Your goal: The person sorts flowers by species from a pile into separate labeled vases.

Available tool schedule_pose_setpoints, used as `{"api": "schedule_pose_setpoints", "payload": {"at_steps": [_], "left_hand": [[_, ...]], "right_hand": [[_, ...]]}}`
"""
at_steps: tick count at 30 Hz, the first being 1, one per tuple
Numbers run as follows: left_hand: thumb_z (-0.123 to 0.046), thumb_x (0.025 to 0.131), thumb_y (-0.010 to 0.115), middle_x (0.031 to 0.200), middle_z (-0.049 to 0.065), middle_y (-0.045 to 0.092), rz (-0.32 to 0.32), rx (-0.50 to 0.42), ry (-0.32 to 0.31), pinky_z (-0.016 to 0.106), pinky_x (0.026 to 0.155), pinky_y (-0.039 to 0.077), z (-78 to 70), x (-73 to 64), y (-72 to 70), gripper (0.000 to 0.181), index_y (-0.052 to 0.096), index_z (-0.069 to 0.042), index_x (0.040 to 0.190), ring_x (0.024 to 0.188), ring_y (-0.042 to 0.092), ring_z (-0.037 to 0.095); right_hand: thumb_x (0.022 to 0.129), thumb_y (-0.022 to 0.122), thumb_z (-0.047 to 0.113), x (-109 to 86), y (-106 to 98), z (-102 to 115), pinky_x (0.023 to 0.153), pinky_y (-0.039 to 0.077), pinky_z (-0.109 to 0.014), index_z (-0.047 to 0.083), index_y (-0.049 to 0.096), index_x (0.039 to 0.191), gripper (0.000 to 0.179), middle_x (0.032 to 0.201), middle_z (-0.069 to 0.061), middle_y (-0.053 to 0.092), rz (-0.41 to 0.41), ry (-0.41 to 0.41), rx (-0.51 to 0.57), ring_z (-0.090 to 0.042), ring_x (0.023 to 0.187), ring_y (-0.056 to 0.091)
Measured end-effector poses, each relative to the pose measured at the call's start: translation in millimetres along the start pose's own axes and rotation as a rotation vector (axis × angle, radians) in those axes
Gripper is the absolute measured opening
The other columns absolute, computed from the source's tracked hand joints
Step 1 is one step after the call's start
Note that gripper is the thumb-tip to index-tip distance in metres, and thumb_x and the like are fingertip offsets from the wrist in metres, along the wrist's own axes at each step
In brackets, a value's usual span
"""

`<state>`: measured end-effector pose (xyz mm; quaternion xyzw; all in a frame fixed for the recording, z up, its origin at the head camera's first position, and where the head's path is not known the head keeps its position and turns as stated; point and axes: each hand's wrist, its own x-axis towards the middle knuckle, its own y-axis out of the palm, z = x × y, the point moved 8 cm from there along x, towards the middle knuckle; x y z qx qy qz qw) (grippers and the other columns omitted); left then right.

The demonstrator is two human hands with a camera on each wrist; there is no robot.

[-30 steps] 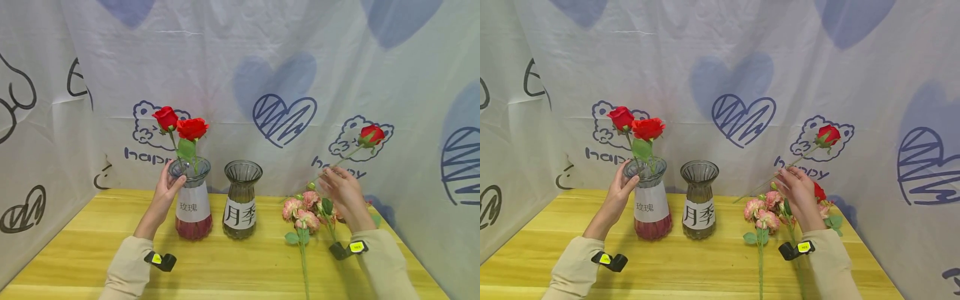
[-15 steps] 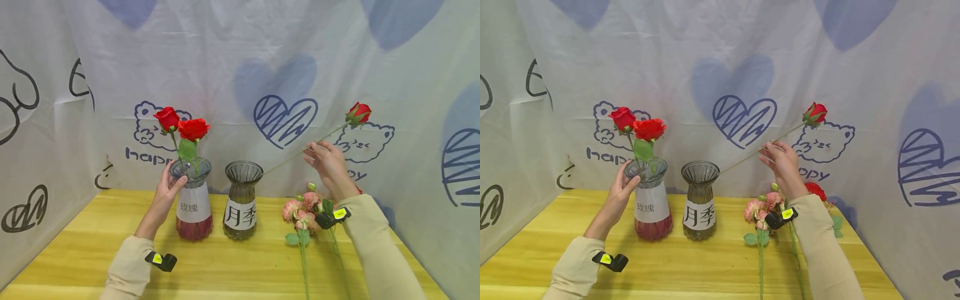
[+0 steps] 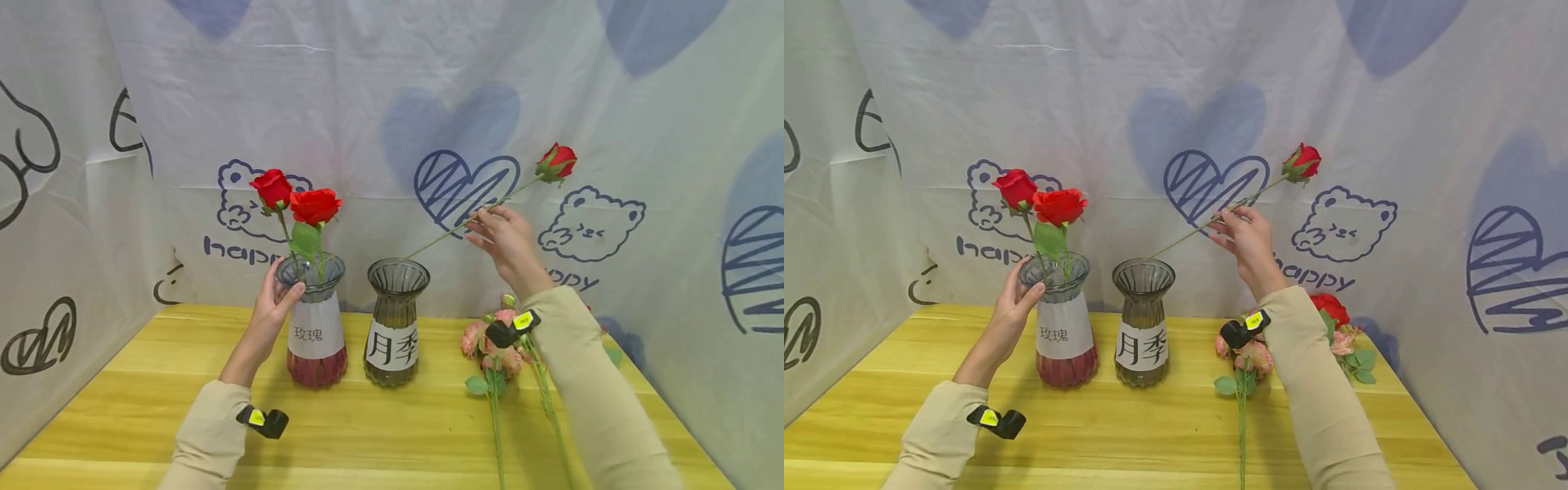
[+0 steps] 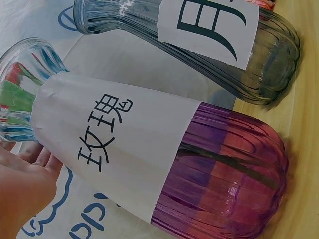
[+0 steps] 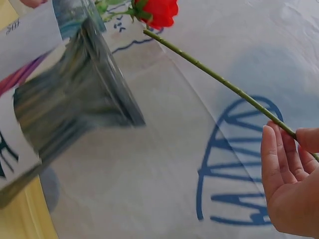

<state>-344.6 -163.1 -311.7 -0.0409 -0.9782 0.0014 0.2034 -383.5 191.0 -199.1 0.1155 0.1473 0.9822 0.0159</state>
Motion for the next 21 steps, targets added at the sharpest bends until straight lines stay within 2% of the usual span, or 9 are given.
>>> {"api": "schedule_pose_setpoints", "payload": {"at_steps": [9,12,17,21], "left_hand": [[-0.013,0.1,0.046,0.155,0.024,0.019,-0.003,-0.025,0.007,0.046,0.115,0.017,-2.6,-1.5,0.5,0.072,-0.001,-0.007,0.155,0.142,0.022,0.034],[-0.013,0.1,0.046,0.156,0.024,0.019,-0.002,-0.024,0.007,0.046,0.115,0.017,-2.7,-1.5,0.6,0.072,0.0,-0.007,0.155,0.142,0.022,0.034],[-0.014,0.101,0.046,0.156,0.023,0.018,0.004,-0.017,0.006,0.047,0.115,0.017,-2.7,-1.4,1.1,0.072,-0.001,-0.008,0.155,0.142,0.021,0.034],[-0.015,0.101,0.046,0.156,0.023,0.018,0.004,-0.009,0.005,0.047,0.115,0.017,-2.0,-0.9,1.1,0.072,0.0,-0.007,0.155,0.142,0.021,0.034]], "right_hand": [[0.099,0.052,0.005,5.8,41.4,-11.9,0.076,0.056,-0.028,0.001,0.053,0.1,0.004,0.094,-0.007,0.064,0.001,-0.01,-0.034,-0.013,0.077,0.066],[0.099,0.053,0.004,6.6,51.2,-17.1,0.073,0.056,-0.026,0.001,0.053,0.102,0.005,0.093,-0.006,0.064,0.002,-0.007,-0.046,-0.013,0.077,0.067],[0.098,0.054,0.004,6.8,65.0,-25.2,0.077,0.056,-0.028,0.002,0.052,0.102,0.004,0.1,-0.009,0.064,0.014,0.005,-0.055,-0.013,0.08,0.067],[0.098,0.054,0.004,7.6,74.3,-32.5,0.078,0.056,-0.029,0.001,0.054,0.101,0.004,0.109,-0.018,0.063,0.01,0.019,-0.043,-0.014,0.08,0.067]]}}
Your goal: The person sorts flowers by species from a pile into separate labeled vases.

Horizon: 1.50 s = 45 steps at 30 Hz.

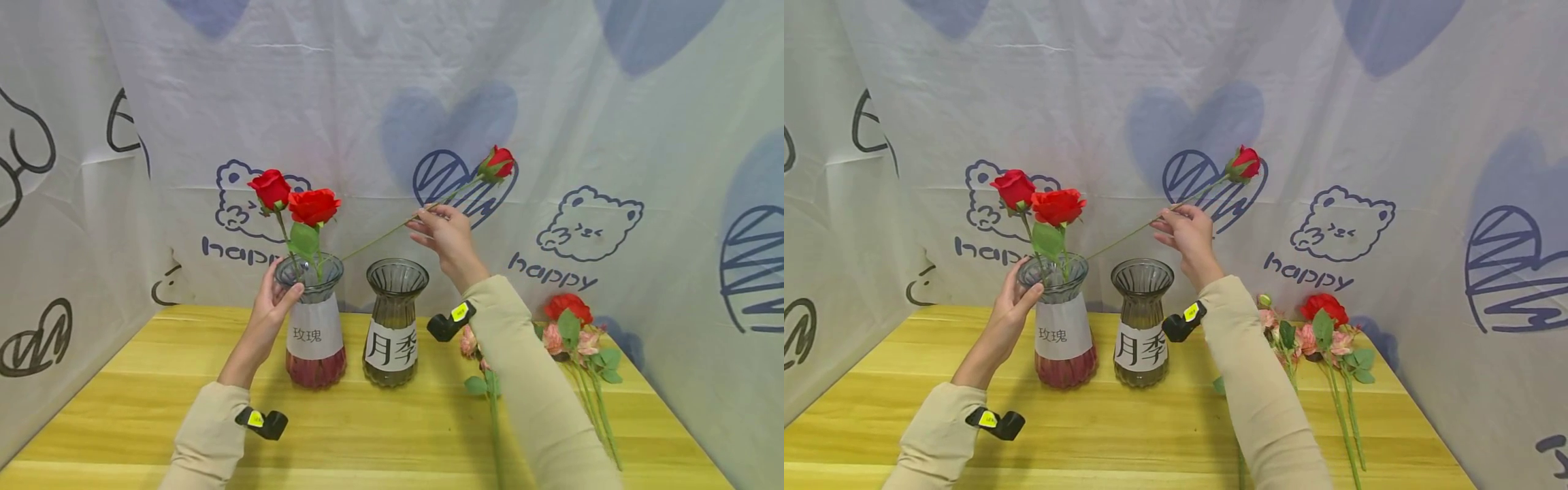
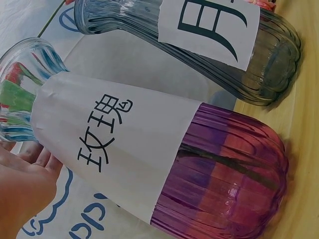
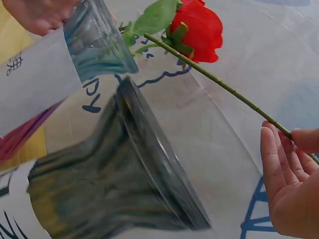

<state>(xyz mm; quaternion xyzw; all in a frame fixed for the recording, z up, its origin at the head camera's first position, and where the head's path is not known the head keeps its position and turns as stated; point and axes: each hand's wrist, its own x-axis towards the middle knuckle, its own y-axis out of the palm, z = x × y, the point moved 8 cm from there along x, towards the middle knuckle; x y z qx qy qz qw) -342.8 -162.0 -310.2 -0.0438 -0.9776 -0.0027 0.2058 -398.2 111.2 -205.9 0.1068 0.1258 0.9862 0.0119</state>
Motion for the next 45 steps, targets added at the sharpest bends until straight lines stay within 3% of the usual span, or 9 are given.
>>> {"api": "schedule_pose_setpoints", "payload": {"at_steps": [5,12,21,32,36,40,45], "left_hand": [[-0.015,0.1,0.047,0.156,0.024,0.018,-0.002,-0.001,0.0,0.047,0.115,0.017,0.4,0.0,0.1,0.072,0.0,-0.007,0.155,0.142,0.021,0.034],[-0.015,0.101,0.046,0.156,0.024,0.018,-0.005,-0.002,-0.003,0.047,0.115,0.017,0.3,-1.2,0.5,0.072,0.0,-0.008,0.155,0.142,0.022,0.034],[-0.016,0.101,0.047,0.156,0.024,0.017,-0.004,0.003,-0.007,0.047,0.115,0.017,1.8,-1.2,0.0,0.073,-0.001,-0.007,0.155,0.142,0.02,0.035],[-0.016,0.1,0.047,0.155,0.024,0.02,-0.013,0.0,-0.009,0.047,0.115,0.017,1.7,-1.9,-0.5,0.072,0.001,-0.007,0.155,0.142,0.022,0.035],[-0.016,0.1,0.047,0.154,0.024,0.021,-0.011,-0.002,-0.006,0.047,0.114,0.018,2.0,-1.7,-0.4,0.072,0.001,-0.007,0.155,0.141,0.024,0.034],[-0.016,0.1,0.047,0.154,0.024,0.022,-0.007,0.001,-0.005,0.047,0.114,0.019,3.1,-1.4,-0.2,0.072,0.001,-0.006,0.154,0.141,0.025,0.034],[-0.016,0.1,0.047,0.155,0.023,0.019,-0.005,0.002,-0.003,0.047,0.115,0.018,3.4,-0.8,-0.2,0.072,0.0,-0.006,0.154,0.142,0.023,0.033]], "right_hand": [[0.098,0.055,0.003,-0.4,11.6,-7.7,0.075,0.057,-0.028,0.002,0.055,0.102,0.005,0.126,-0.029,0.055,-0.002,0.019,0.001,-0.013,0.078,0.067],[0.097,0.056,0.004,-2.9,25.9,-16.3,0.073,0.057,-0.028,-0.002,0.054,0.109,0.012,0.124,-0.026,0.058,0.009,0.051,-0.016,-0.013,0.077,0.066],[0.096,0.056,0.0,-11.4,51.9,-19.6,0.068,0.057,-0.027,-0.01,0.05,0.122,0.029,0.12,-0.028,0.06,0.049,0.019,-0.05,-0.016,0.08,0.066],[0.093,0.061,-0.001,-25.8,95.2,-15.0,0.061,0.057,-0.028,-0.002,0.059,0.12,0.027,0.107,-0.022,0.067,0.163,-0.129,-0.28,-0.028,0.088,0.068],[0.094,0.061,0.002,-29.5,103.8,-18.1,0.059,0.056,-0.026,-0.001,0.061,0.123,0.029,0.106,-0.02,0.068,0.192,-0.143,-0.336,-0.026,0.087,0.067],[0.097,0.057,0.005,-32.9,109.9,-22.2,0.064,0.057,-0.034,-0.004,0.061,0.122,0.027,0.107,-0.02,0.067,0.221,-0.152,-0.404,-0.028,0.09,0.066],[0.097,0.056,0.006,-38.3,112.1,-24.0,0.068,0.057,-0.038,-0.005,0.065,0.115,0.023,0.102,-0.02,0.067,0.248,-0.197,-0.572,-0.033,0.093,0.064]]}}
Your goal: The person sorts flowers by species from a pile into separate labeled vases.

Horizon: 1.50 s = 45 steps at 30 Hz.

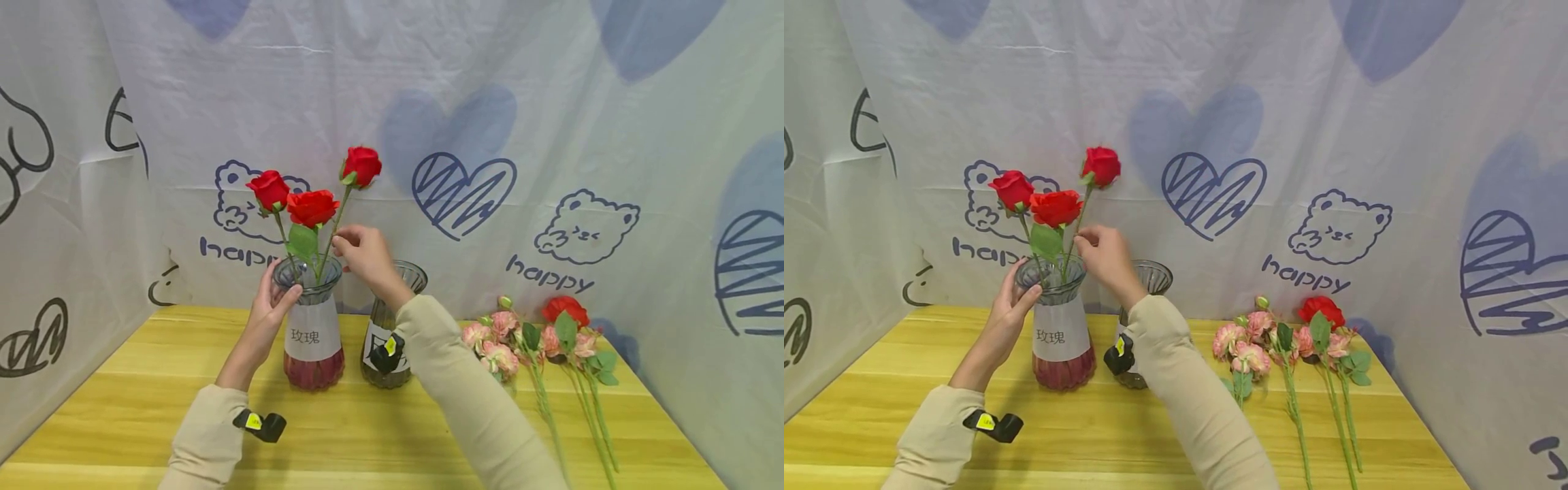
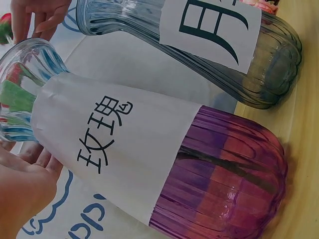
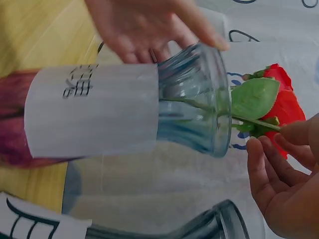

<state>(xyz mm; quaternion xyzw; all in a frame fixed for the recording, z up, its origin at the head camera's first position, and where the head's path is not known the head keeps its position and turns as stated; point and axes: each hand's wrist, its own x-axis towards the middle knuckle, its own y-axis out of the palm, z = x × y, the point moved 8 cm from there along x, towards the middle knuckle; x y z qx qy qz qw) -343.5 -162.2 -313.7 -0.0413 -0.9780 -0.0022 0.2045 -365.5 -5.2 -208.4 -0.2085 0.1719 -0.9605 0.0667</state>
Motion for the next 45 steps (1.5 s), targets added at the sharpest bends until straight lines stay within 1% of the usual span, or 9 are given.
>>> {"api": "schedule_pose_setpoints", "payload": {"at_steps": [3,6,10,14,22,29,34,38,45], "left_hand": [[-0.016,0.1,0.047,0.156,0.022,0.018,0.0,0.001,0.002,0.046,0.115,0.017,-0.3,0.1,-0.4,0.072,0.001,-0.006,0.154,0.142,0.021,0.033],[-0.017,0.1,0.047,0.156,0.022,0.016,-0.001,0.001,-0.002,0.046,0.115,0.016,-0.3,-0.1,-0.8,0.072,0.001,-0.006,0.154,0.143,0.019,0.032],[-0.017,0.1,0.048,0.157,0.021,0.015,-0.002,0.002,-0.013,0.045,0.115,0.016,0.4,0.0,-0.9,0.073,0.0,-0.007,0.154,0.144,0.017,0.031],[-0.019,0.1,0.048,0.158,0.02,0.012,0.003,0.008,-0.018,0.044,0.116,0.015,0.1,0.6,-0.2,0.074,-0.001,-0.008,0.155,0.144,0.015,0.031],[-0.022,0.101,0.049,0.157,0.022,0.015,0.007,0.058,-0.03,0.045,0.115,0.019,1.1,2.1,2.1,0.076,-0.003,-0.011,0.155,0.143,0.02,0.033],[-0.022,0.101,0.049,0.158,0.02,0.013,0.003,0.056,-0.034,0.044,0.115,0.018,1.0,1.3,0.1,0.076,-0.003,-0.01,0.155,0.144,0.017,0.032],[-0.02,0.101,0.049,0.158,0.021,0.014,0.002,0.048,-0.03,0.044,0.115,0.017,3.3,0.8,0.2,0.076,-0.003,-0.008,0.155,0.144,0.017,0.032],[-0.019,0.101,0.049,0.157,0.021,0.014,0.004,0.049,-0.021,0.045,0.115,0.016,3.2,0.4,1.1,0.076,-0.003,-0.008,0.155,0.144,0.017,0.032],[-0.019,0.1,0.05,0.157,0.02,0.017,0.0,0.048,-0.032,0.044,0.115,0.018,0.7,-0.4,-2.4,0.077,-0.002,-0.009,0.155,0.143,0.02,0.031]], "right_hand": [[0.097,0.057,0.008,-1.6,0.2,0.3,0.063,0.056,-0.03,-0.005,0.067,0.111,0.022,0.094,-0.017,0.067,0.008,-0.024,-0.078,-0.036,0.09,0.063],[0.097,0.057,0.01,-2.4,0.6,0.1,0.06,0.055,-0.026,-0.004,0.069,0.109,0.021,0.089,-0.014,0.066,0.02,-0.038,-0.106,-0.036,0.088,0.063],[0.097,0.057,0.008,-4.5,-1.4,-1.0,0.062,0.055,-0.025,-0.003,0.068,0.112,0.021,0.097,-0.014,0.067,0.037,-0.042,-0.12,-0.03,0.091,0.063],[0.097,0.056,0.006,-5.1,-12.8,-1.9,0.064,0.056,-0.027,-0.003,0.067,0.113,0.022,0.102,-0.016,0.068,0.026,-0.049,-0.114,-0.025,0.091,0.063],[0.096,0.058,0.005,-2.8,-58.0,-0.5,0.066,0.056,-0.028,-0.004,0.068,0.11,0.019,0.101,-0.016,0.068,-0.079,-0.019,-0.001,-0.029,0.096,0.064],[0.097,0.057,0.007,-7.7,-84.5,-11.3,0.07,0.057,-0.031,-0.003,0.067,0.112,0.021,0.106,-0.017,0.067,-0.091,-0.008,-0.01,-0.027,0.097,0.063],[0.097,0.056,0.008,-18.3,-102.8,-23.1,0.074,0.056,-0.032,-0.004,0.065,0.115,0.024,0.113,-0.02,0.065,-0.091,-0.001,-0.019,-0.026,0.099,0.062],[0.097,0.055,0.007,-29.7,-125.1,-32.0,0.074,0.056,-0.029,-0.006,0.063,0.118,0.026,0.116,-0.024,0.063,-0.098,0.003,-0.034,-0.028,0.102,0.062],[0.099,0.053,0.011,-57.9,-176.4,-57.2,0.081,0.054,-0.031,-0.006,0.059,0.123,0.03,0.121,-0.023,0.06,-0.124,0.101,-0.116,-0.031,0.108,0.058]]}}
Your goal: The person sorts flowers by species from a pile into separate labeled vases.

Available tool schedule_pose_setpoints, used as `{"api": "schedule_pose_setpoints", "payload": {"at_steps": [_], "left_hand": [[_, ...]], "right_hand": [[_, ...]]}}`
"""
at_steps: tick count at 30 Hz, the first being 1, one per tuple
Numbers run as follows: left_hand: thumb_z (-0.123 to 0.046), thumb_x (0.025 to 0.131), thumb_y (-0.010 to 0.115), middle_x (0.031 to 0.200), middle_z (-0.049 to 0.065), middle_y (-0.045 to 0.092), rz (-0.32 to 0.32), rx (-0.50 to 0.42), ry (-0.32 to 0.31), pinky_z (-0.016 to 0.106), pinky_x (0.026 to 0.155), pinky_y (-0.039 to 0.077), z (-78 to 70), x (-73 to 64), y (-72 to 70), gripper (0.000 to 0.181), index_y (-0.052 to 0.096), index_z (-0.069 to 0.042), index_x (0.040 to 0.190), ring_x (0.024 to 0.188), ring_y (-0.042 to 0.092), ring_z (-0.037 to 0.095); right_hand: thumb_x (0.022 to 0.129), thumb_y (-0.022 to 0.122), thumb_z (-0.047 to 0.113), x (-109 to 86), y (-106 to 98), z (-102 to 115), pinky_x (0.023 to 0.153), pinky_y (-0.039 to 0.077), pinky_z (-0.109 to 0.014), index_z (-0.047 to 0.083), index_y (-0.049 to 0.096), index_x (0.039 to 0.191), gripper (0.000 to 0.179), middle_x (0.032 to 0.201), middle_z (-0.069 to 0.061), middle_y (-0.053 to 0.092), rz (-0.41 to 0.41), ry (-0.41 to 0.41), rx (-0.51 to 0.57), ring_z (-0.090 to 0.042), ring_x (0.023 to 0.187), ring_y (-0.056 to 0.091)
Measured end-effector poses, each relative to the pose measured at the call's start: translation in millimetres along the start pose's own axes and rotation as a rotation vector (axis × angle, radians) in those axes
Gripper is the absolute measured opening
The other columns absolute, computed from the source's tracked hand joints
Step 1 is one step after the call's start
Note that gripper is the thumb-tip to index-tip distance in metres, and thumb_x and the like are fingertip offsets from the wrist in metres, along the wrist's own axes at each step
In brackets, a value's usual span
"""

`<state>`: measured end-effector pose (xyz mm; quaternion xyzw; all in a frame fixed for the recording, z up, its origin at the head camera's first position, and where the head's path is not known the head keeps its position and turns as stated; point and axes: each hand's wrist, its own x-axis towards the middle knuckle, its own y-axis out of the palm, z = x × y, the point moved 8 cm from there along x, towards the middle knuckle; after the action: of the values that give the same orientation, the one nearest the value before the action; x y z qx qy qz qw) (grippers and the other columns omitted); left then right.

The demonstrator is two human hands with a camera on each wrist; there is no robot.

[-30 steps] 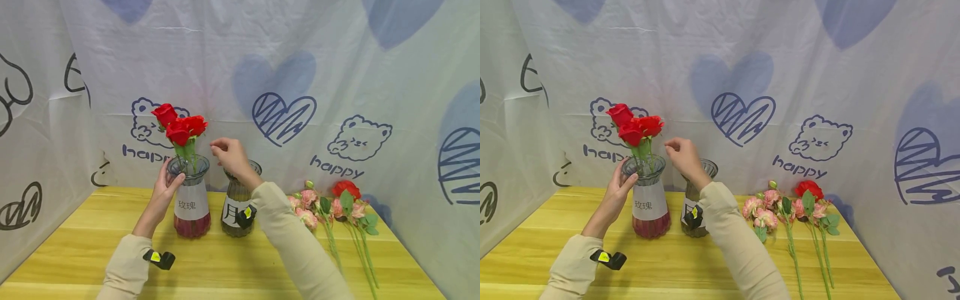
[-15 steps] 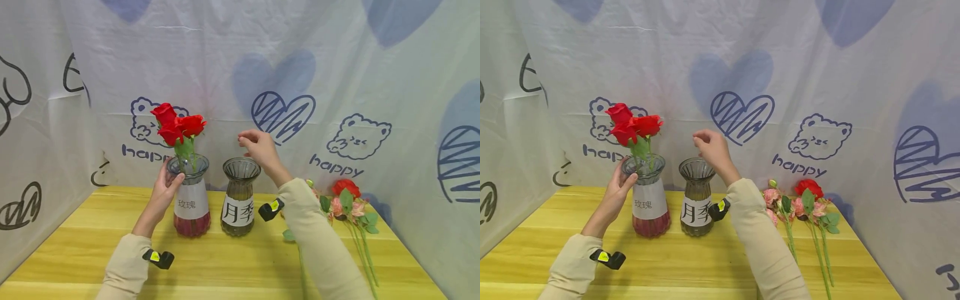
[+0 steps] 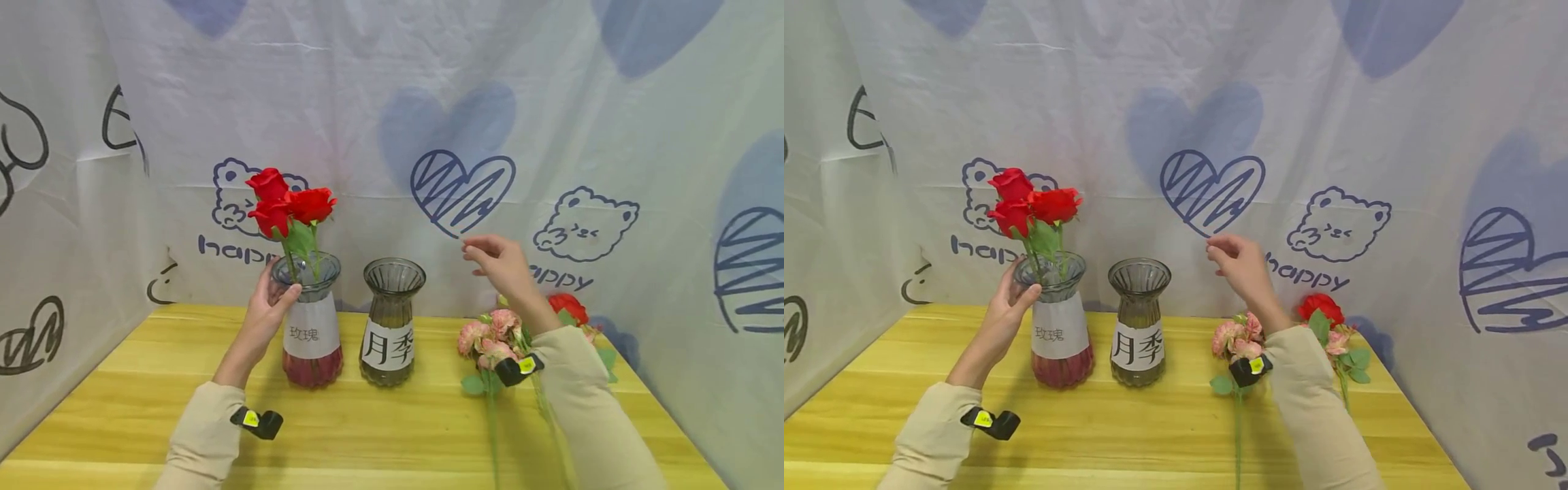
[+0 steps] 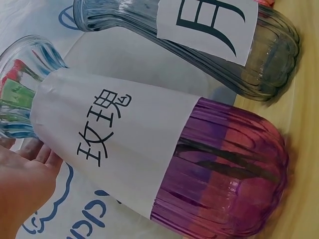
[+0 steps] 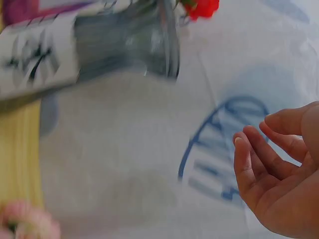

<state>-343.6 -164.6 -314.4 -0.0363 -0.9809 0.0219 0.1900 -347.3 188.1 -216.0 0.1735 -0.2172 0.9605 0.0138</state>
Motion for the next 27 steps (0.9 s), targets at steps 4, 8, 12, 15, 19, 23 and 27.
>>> {"api": "schedule_pose_setpoints", "payload": {"at_steps": [4,8,12,15,19,23,27], "left_hand": [[-0.018,0.099,0.051,0.157,0.019,0.017,-0.009,-0.006,-0.013,0.045,0.115,0.018,-1.7,-0.4,-4.2,0.078,-0.002,-0.008,0.155,0.143,0.02,0.031],[-0.019,0.099,0.052,0.157,0.019,0.016,-0.015,-0.004,-0.022,0.044,0.115,0.018,-1.4,0.1,-6.1,0.079,-0.002,-0.009,0.155,0.143,0.019,0.03],[-0.019,0.098,0.052,0.158,0.019,0.016,-0.026,-0.006,-0.023,0.044,0.115,0.017,-0.8,0.1,-6.9,0.079,-0.001,-0.01,0.156,0.144,0.018,0.03],[-0.018,0.098,0.052,0.158,0.019,0.015,-0.019,-0.011,-0.017,0.044,0.115,0.017,0.0,-0.2,-4.5,0.079,-0.002,-0.008,0.155,0.143,0.019,0.03],[-0.016,0.098,0.052,0.157,0.02,0.017,-0.011,-0.014,-0.009,0.045,0.115,0.018,1.7,-0.1,-1.2,0.079,-0.002,-0.006,0.155,0.143,0.02,0.032],[-0.016,0.097,0.052,0.157,0.02,0.017,-0.017,-0.01,-0.003,0.045,0.115,0.018,2.1,0.9,-0.9,0.078,-0.001,-0.006,0.155,0.143,0.02,0.032],[-0.017,0.097,0.052,0.157,0.02,0.017,-0.016,-0.007,-0.002,0.045,0.115,0.018,1.3,2.2,-0.5,0.078,0.0,-0.007,0.155,0.143,0.02,0.032]], "right_hand": [[0.101,0.05,0.016,-15.2,-25.8,-27.8,0.088,0.052,-0.038,-0.006,0.055,0.128,0.035,0.125,-0.023,0.058,0.007,0.066,-0.07,-0.032,0.113,0.056],[0.103,0.048,0.022,-31.6,-48.1,-57.7,0.087,0.053,-0.035,-0.004,0.053,0.132,0.04,0.127,-0.023,0.057,-0.011,0.131,-0.128,-0.034,0.113,0.056],[0.102,0.047,0.02,-46.3,-63.0,-84.5,0.08,0.055,-0.031,-0.008,0.054,0.13,0.04,0.123,-0.027,0.058,-0.027,0.128,-0.173,-0.037,0.107,0.059],[0.101,0.05,0.019,-56.1,-74.9,-104.3,0.075,0.054,-0.029,-0.01,0.057,0.125,0.038,0.119,-0.028,0.06,-0.054,0.134,-0.206,-0.038,0.104,0.059],[0.1,0.053,0.018,-67.8,-90.9,-130.4,0.066,0.053,-0.026,-0.011,0.056,0.124,0.038,0.118,-0.03,0.06,-0.078,0.189,-0.24,-0.037,0.101,0.062],[0.099,0.054,0.018,-76.9,-105.1,-150.7,0.063,0.052,-0.027,-0.013,0.054,0.125,0.04,0.115,-0.03,0.061,-0.078,0.222,-0.305,-0.029,0.09,0.065],[0.098,0.055,0.017,-86.6,-114.0,-167.4,0.064,0.053,-0.03,-0.015,0.054,0.123,0.04,0.112,-0.03,0.062,-0.069,0.239,-0.345,-0.027,0.085,0.064]]}}
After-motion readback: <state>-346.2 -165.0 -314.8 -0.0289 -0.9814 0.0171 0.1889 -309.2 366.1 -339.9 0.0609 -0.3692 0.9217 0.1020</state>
